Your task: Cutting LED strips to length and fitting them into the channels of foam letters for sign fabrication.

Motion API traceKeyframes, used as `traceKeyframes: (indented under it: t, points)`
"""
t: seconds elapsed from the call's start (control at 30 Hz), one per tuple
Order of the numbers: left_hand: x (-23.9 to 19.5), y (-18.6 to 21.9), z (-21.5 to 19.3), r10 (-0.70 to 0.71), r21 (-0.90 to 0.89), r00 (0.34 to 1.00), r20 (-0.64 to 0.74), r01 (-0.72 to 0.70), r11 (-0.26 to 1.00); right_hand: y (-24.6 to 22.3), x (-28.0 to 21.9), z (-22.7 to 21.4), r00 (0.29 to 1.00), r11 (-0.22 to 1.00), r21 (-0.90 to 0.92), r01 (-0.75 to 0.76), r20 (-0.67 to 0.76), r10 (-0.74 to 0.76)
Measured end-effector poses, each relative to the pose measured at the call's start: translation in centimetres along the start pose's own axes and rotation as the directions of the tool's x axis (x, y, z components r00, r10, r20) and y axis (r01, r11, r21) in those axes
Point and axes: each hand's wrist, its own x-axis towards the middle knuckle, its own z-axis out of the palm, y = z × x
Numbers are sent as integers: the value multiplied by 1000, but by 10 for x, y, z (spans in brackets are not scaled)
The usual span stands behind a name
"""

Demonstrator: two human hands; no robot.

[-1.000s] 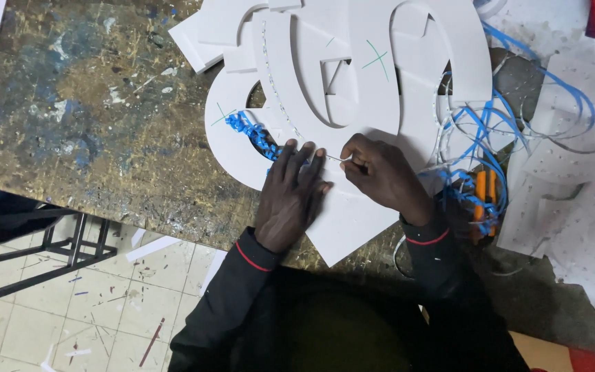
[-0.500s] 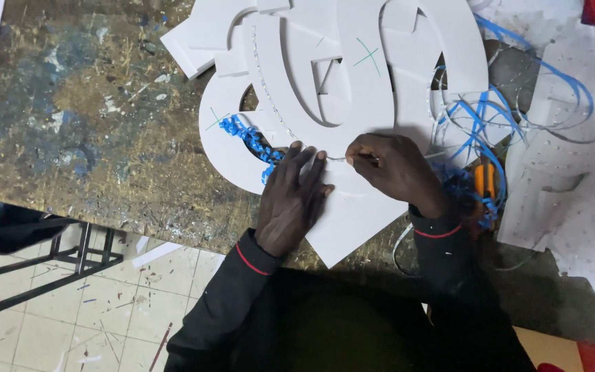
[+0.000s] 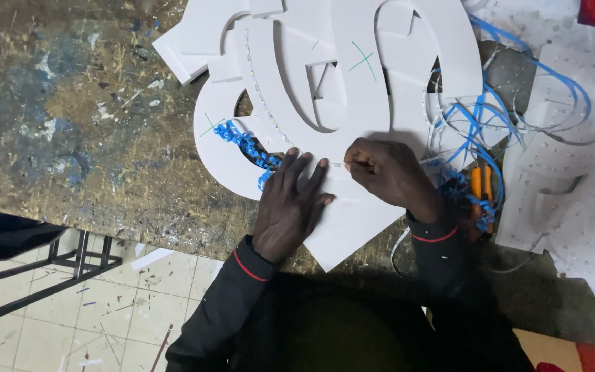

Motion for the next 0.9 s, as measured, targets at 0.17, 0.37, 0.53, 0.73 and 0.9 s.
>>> traceKeyframes:
  t: [0.17, 0.37, 0.53, 0.73, 0.9]
  points:
    - [6, 7, 9, 9, 24, 1000, 0, -9, 1000, 12, -2, 10, 1000, 999, -55, -2, -24, 1]
    - [8, 8, 19, 39, 18, 999, 5, -39, 999, 4, -1, 9, 998, 997, -77, -8, -65, 3]
    - [20, 1, 22, 54, 51, 998, -18, -53, 997, 0, -2, 7, 998, 993, -121, 6, -55, -12]
    - [60, -11, 11, 87, -23, 994, 63, -86, 996, -8, -12, 4, 991, 992, -120, 40, -119, -54]
    - [67, -19, 19, 176, -146, 968, 182, -150, 978, 7, -21, -1, 984, 979, -194, 59, -154, -90]
